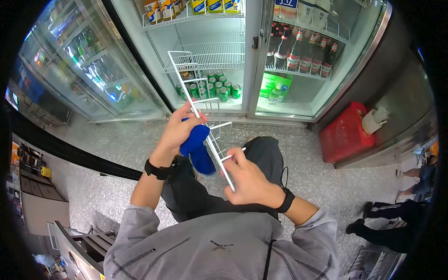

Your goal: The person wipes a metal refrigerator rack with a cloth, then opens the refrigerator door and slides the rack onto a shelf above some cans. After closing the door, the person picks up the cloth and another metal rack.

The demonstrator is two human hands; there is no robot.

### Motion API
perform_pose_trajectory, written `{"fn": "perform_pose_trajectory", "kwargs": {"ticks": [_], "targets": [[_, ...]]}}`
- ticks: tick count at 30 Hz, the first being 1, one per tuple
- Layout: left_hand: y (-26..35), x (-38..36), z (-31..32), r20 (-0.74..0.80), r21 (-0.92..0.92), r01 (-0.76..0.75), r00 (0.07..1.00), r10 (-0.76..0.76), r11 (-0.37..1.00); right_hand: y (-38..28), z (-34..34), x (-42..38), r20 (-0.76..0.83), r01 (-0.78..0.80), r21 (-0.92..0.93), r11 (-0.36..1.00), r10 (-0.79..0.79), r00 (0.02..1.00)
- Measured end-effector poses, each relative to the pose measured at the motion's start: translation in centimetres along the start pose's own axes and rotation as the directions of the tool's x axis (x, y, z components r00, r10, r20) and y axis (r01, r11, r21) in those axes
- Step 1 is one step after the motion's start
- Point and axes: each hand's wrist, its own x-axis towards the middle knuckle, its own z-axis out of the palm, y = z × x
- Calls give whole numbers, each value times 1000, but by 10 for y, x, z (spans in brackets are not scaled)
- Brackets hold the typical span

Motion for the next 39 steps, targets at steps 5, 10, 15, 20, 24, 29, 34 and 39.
{"fn": "perform_pose_trajectory", "kwargs": {"ticks": [5, 10, 15, 20, 24, 29, 34, 39], "targets": [[-18, 13, -5, 16, -3, -44, 999, 44, 999, 6, -14, -1, 65, 5, 182, 983, -17, 998], [-9, 6, -17, 1, 75, -26, 1000, 26, 997, 87, -22, -11, 221, -413, 855, 314, 500, 837], [-10, -9, -20, 54, 85, 13, 998, -18, 996, 168, 4, 28, 793, -666, 595, -450, 464, 395], [-16, -22, -23, 86, -3, -2, 996, 3, 1000, 184, 83, 55, 910, -877, 300, -376, 388, 145], [-11, -35, -24, 118, 48, -31, 993, 25, 998, 179, 111, 64, 908, -867, 300, -398, 397, 132], [-19, -52, -25, 205, 149, -140, 973, 107, 979, 169, 110, 77, 969, -871, 228, -436, 184, 162], [-10, -71, -29, 314, 251, -201, 942, 117, 947, 190, 137, 58, 783, -787, 551, 276, 155, 603], [-7, -94, -45, 195, 173, -226, 962, 191, 959, 153, 110, 97, 792, -862, 460, -213, 538, 289]]}}
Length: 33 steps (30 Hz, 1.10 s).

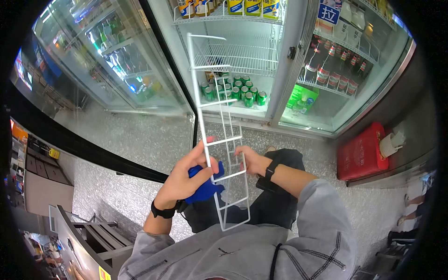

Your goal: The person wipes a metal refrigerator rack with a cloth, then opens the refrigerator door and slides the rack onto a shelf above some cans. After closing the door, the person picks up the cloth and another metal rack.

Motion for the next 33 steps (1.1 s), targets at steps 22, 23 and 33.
{"fn": "perform_pose_trajectory", "kwargs": {"ticks": [22, 23, 33], "targets": [[-45, -62, -12, -310, 30, -50, 949, 57, 998, -129, 9, -37, -455, 637, -528, 561, -821, 346], [-44, -60, -11, -300, 11, -18, 954, 20, 1000, -134, 10, -41, -427, 632, -520, 574, -816, 389], [-75, -24, -14, -394, -180, 107, 903, -172, 978, -173, 5, -27, -431, 570, -668, 478, -873, 228]]}}
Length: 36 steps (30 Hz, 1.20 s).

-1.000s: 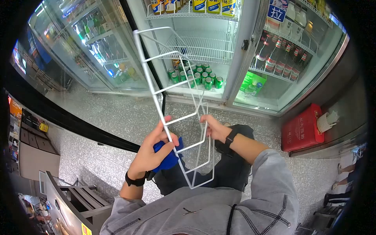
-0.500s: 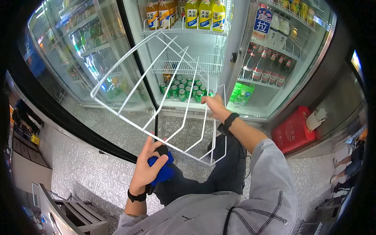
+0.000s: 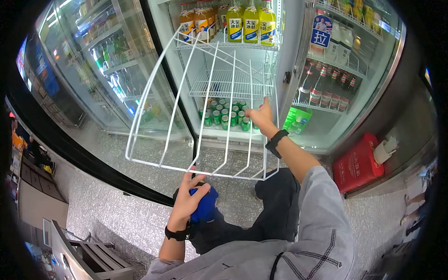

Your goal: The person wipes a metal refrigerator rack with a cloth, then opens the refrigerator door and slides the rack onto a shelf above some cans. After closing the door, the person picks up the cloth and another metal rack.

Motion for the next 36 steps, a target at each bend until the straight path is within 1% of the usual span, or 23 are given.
{"fn": "perform_pose_trajectory", "kwargs": {"ticks": [3, 5, 7, 10, 14, 17, 18, 19, 21, 22, 23, 24, 25, 26, 27, 28, 29, 31, 32, 35, 36], "targets": [[-7, 10, 8, 8, -26, 115, 993, -115, 993, 5, -5, 9, 1, 4, -77, 997, -4, 1000], [-17, 16, 10, 28, -41, 130, 991, -129, 991, 9, -3, 12, -1, 29, -118, 993, -29, 1000], [-23, 23, 10, 28, -106, 196, 981, -194, 975, 12, 0, 18, -4, 40, -176, 984, -42, 999], [-35, 41, 7, 0, -142, 247, 968, -250, 959, 16, 8, 31, 0, 54, -216, 975, -55, 998], [-27, 60, 7, -52, -200, 218, 971, -232, 955, 19, 17, 44, -15, 21, -200, 980, -24, 1000], [-19, 76, -2, -35, -185, 260, 962, -271, 948, 19, 25, 52, -12, 4, -182, 983, -6, 1000], [-17, 79, -1, -59, -206, 228, 968, -245, 952, 27, 28, 62, -8, 1, -192, 981, -2, 1000], [-13, 87, -2, -20, -185, 288, 955, -297, 940, 36, 30, 73, -4, -1, -202, 979, 1, 1000], [-5, 102, -7, 52, -135, 397, 918, -393, 908, 45, 32, 85, -12, 37, -243, 969, -42, 999], [-15, 110, -4, 32, -151, 409, 912, -409, 900, 48, 32, 93, -14, 61, -251, 966, -67, 998], [-18, 115, 1, 36, -181, 407, 913, -407, 895, 47, 31, 101, -18, 90, -256, 963, -97, 995], [-23, 118, 7, 40, -211, 405, 913, -406, 890, 43, 29, 103, 4, 99, -223, 970, -101, 995], [-27, 120, 13, 47, -240, 403, 914, -404, 883, 41, 28, 104, 13, 100, -234, 967, -100, 995], [-31, 119, 18, -1, -262, 340, 936, -353, 903, 31, 24, 97, 21, 100, -247, 964, -98, 995], [-29, 117, 17, 8, -234, 332, 941, -340, 914, 27, 22, 93, 29, 98, -261, 960, -94, 995], [-34, 118, 12, 25, -239, 344, 937, -348, 908, 50, 28, 108, -2, 127, -269, 955, -133, 991], [-40, 118, 9, 42, -246, 363, 930, -365, 899, 44, 27, 106, 7, 109, -261, 959, -111, 994], [-28, 113, 11, 35, -231, 357, 933, -359, 905, 27, 21, 95, 29, 67, -250, 966, -62, 998], [-24, 110, 12, 31, -220, 355, 934, -357, 909, 27, 21, 93, 19, 75, -264, 962, -73, 997], [-27, 101, 15, 0, -171, 281, 958, -285, 944, 32, 21, 92, 2, 93, -300, 949, -97, 995], [-29, 100, 15, 3, -155, 285, 958, -288, 946, 35, 22, 93, 2, 94, -307, 947, -98, 995]]}}
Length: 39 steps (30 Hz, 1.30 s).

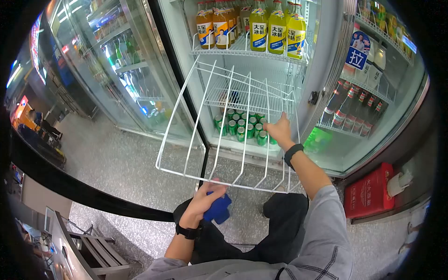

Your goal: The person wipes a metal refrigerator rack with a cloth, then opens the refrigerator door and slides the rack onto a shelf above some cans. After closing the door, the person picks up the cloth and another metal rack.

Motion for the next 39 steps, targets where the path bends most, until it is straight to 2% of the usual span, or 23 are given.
{"fn": "perform_pose_trajectory", "kwargs": {"ticks": [4, 8, 10, 13, 16, 21, 22, 25, 27, 29, 32, 33, 34, 35, 37, 39], "targets": [[-13, 7, -7, 11, 2, 19, 1000, -19, 1000, 6, 6, 1, -37, 11, -39, 999, -12, 999], [2, 10, -12, 16, -45, 16, 1000, -15, 999, -17, -7, 0, 53, -22, -43, 999, 24, 998], [8, 17, -15, 0, -78, 23, 1000, -23, 997, -25, -10, 5, 104, -17, 19, 1000, 15, 995], [23, 32, -15, -51, -105, 20, 998, -25, 994, -26, -2, 21, 128, -43, 5, 999, 42, 991], [31, 49, -9, -92, -127, -34, 995, 22, 991, -23, 7, 38, 81, -49, -53, 997, 53, 995], [38, 100, -14, -29, -46, -43, 999, 41, 998, -14, 20, 79, 98, -46, -108, 993, 56, 994], [41, 107, -10, -36, -46, -67, 997, 66, 997, -14, 21, 93, 144, -99, -156, 983, 122, 982], [45, 131, -5, -93, -59, -62, 994, 56, 996, -25, 16, 103, 222, -51, -149, 987, 84, 971], [36, 153, -6, -190, -44, -54, 981, 45, 998, -10, 36, 122, 108, -27, -203, 979, 50, 993], [28, 172, -10, -164, -11, -82, 983, 79, 997, -6, 46, 130, 0, -24, -258, 966, 25, 1000], [18, 201, -16, -150, 20, -77, 986, 79, 997, -4, 31, 140, 161, -38, -29, 999, 42, 986], [21, 207, -15, -151, 24, -68, 986, 71, 997, 2, 29, 144, 188, -30, -42, 999, 38, 981], [20, 211, -10, -226, -6, -78, 971, 75, 997, 9, 26, 146, 217, -24, -58, 998, 36, 976], [19, 223, -16, -163, 4, -4, 987, 4, 1000, 17, 23, 147, 243, -17, -73, 997, 34, 969], [30, 217, -3, -236, 3, 22, 971, -21, 1000, 33, 17, 140, 285, 4, 12, 1000, -7, 958], [12, 232, -11, -210, -33, 6, 978, -13, 999, 22, -2, 113, 348, 38, 102, 994, -71, 935]]}}
